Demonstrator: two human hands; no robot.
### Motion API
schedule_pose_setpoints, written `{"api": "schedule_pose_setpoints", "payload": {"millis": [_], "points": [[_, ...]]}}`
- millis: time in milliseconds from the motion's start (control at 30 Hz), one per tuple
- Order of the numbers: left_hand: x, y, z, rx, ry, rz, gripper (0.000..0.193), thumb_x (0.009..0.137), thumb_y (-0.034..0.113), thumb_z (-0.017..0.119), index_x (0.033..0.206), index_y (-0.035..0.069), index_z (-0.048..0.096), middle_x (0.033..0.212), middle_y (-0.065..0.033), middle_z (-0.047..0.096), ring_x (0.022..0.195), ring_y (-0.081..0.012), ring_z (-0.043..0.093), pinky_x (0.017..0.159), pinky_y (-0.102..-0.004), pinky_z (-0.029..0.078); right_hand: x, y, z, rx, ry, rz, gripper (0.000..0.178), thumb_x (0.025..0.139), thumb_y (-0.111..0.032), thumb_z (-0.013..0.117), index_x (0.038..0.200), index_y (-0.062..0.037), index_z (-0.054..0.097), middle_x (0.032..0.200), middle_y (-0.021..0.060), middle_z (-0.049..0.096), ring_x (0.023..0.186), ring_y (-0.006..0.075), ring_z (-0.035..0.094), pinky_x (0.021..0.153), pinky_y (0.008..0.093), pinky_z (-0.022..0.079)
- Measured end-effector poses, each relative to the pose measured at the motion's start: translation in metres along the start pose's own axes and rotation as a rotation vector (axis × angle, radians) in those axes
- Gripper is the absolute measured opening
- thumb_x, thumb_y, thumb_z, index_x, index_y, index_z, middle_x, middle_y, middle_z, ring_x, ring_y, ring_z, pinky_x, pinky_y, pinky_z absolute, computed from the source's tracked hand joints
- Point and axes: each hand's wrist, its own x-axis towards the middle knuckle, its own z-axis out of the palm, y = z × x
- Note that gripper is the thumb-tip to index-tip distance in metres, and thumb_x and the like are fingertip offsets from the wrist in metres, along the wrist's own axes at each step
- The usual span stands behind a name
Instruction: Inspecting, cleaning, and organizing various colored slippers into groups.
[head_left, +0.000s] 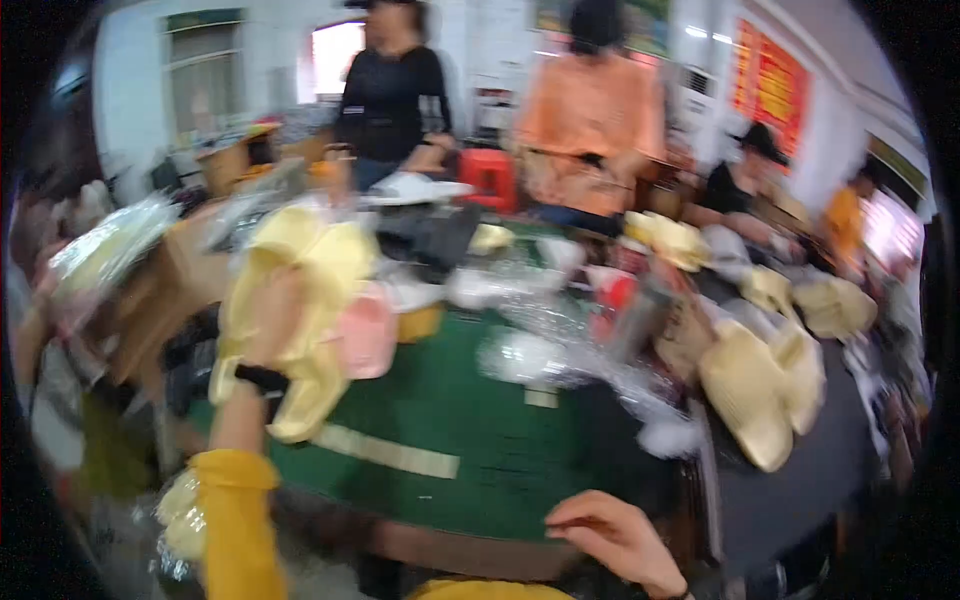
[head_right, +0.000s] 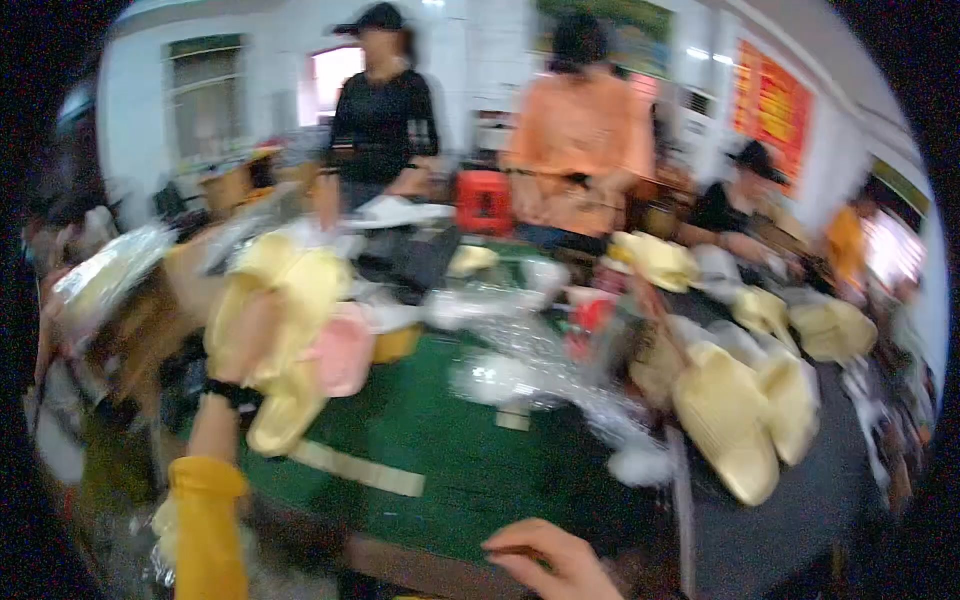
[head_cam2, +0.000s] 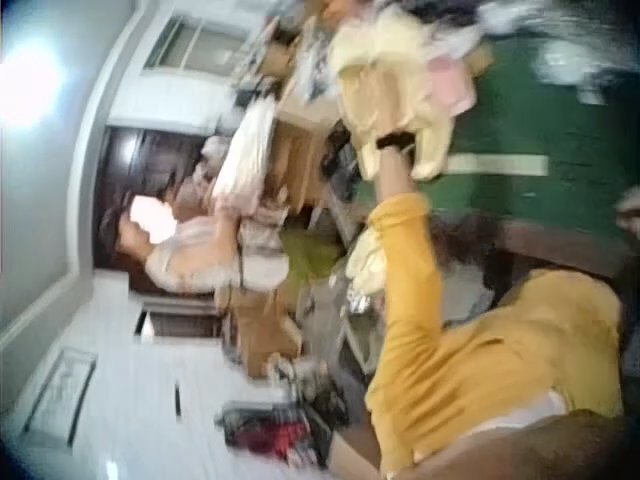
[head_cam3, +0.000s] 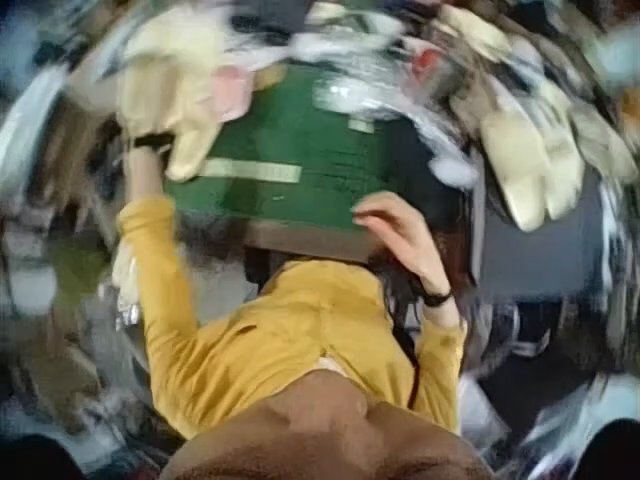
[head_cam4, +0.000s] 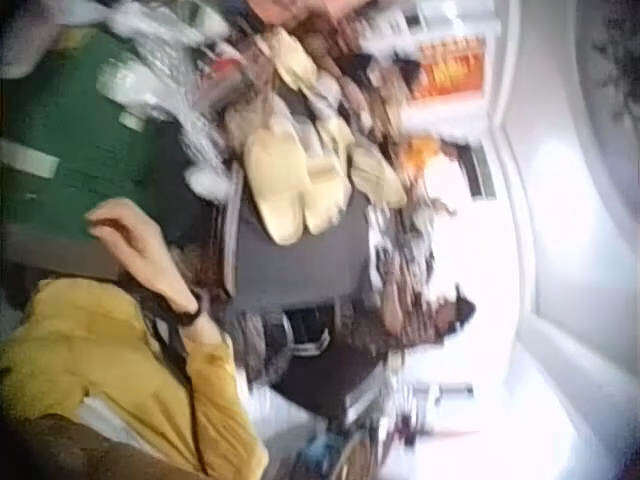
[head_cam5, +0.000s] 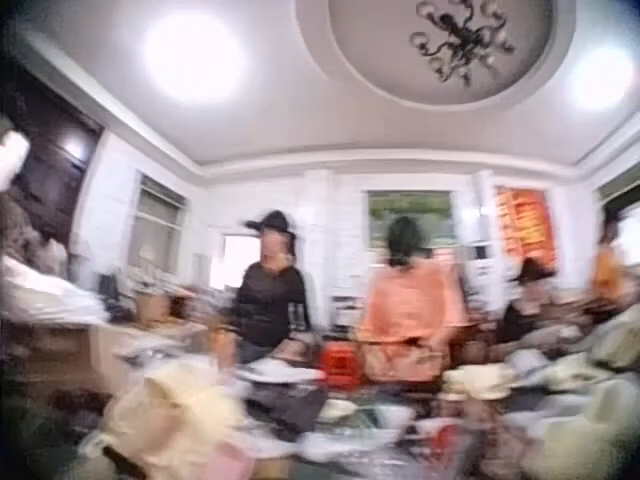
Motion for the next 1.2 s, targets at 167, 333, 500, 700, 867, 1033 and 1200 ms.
{"api": "schedule_pose_setpoints", "payload": {"millis": [167, 333, 500, 700, 867, 1033, 1200], "points": [[-0.056, -0.126, 0.043, 0.414, -0.249, -0.062, 0.050, 0.079, 0.015, 0.064, 0.127, 0.006, 0.053, 0.134, -0.0199, 0.047, 0.116, -0.0365, 0.050, 0.096, -0.0481, 0.041, -0.042, -0.044, -0.029, -0.352, 0.094, -0.130, 0.020, 0.092, -0.001, 0.058, 0.111, 0.0024, 0.062, 0.105, 0.0113, 0.062, 0.092, 0.0158, 0.064, 0.080, 0.0273, 0.051], [-0.026, -0.080, 0.035, 0.355, -0.156, -0.053, 0.038, 0.091, 0.011, 0.055, 0.127, 0.001, 0.052, 0.140, -0.0218, 0.043, 0.132, -0.0371, 0.038, 0.109, -0.0436, 0.032, -0.102, -0.061, -0.125, -0.346, 0.730, -0.159, 0.018, 0.092, -0.005, 0.058, 0.109, -0.0018, 0.063, 0.098, 0.0073, 0.066, 0.089, 0.0145, 0.064, 0.080, 0.0278, 0.051], [-0.046, 0.001, 0.002, 0.109, -0.014, -0.109, 0.023, 0.092, 0.005, 0.053, 0.113, -0.001, 0.055, 0.135, -0.0211, 0.047, 0.128, -0.0371, 0.042, 0.108, -0.0405, 0.031, -0.115, -0.056, -0.215, -0.639, 1.017, -0.025, 0.041, 0.084, -0.009, 0.066, 0.124, -0.0075, 0.058, 0.120, 0.0151, 0.060, 0.110, 0.0226, 0.059, 0.094, 0.0333, 0.048], [-0.106, 0.114, -0.037, -0.204, -0.130, -0.172, 0.017, 0.090, 0.005, 0.054, 0.105, -0.001, 0.058, 0.125, -0.0187, 0.053, 0.122, -0.0349, 0.046, 0.104, -0.0390, 0.033, -0.067, 0.001, -0.269, -0.984, 0.910, -0.169, 0.096, 0.069, -0.016, 0.080, 0.150, -0.0183, 0.027, 0.140, 0.0255, 0.039, 0.132, 0.0377, 0.038, 0.110, 0.0427, 0.032], [-0.148, 0.172, -0.038, -0.430, -0.211, -0.314, 0.013, 0.086, 0.001, 0.055, 0.098, -0.003, 0.060, 0.120, -0.0187, 0.056, 0.116, -0.0349, 0.051, 0.099, -0.0390, 0.038, -0.022, -0.004, -0.256, -1.015, 1.002, -0.048, 0.074, 0.071, -0.006, 0.072, 0.139, -0.0165, 0.045, 0.129, 0.0246, 0.047, 0.123, 0.0423, 0.043, 0.101, 0.0446, 0.040], [-0.166, 0.193, -0.051, -0.487, -0.296, -0.281, 0.012, 0.088, 0.003, 0.055, 0.098, -0.001, 0.061, 0.114, -0.0182, 0.059, 0.108, -0.0336, 0.056, 0.094, -0.0406, 0.042, -0.013, 0.000, -0.265, -0.969, 1.080, -0.278, 0.036, 0.075, 0.008, 0.051, 0.104, -0.0050, 0.067, 0.102, 0.0175, 0.067, 0.088, 0.0317, 0.064, 0.084, 0.0359, 0.048], [-0.179, 0.190, -0.075, -0.495, -0.289, -0.358, 0.013, 0.086, -0.002, 0.053, 0.098, -0.002, 0.060, 0.110, -0.0184, 0.059, 0.102, -0.0342, 0.057, 0.092, -0.0399, 0.043, -0.060, -0.008, -0.249, -0.447, 1.156, -0.510, 0.044, 0.081, 0.009, 0.044, 0.124, 0.0031, 0.053, 0.115, 0.0115, 0.061, 0.106, 0.0192, 0.058, 0.088, 0.0296, 0.048]]}}
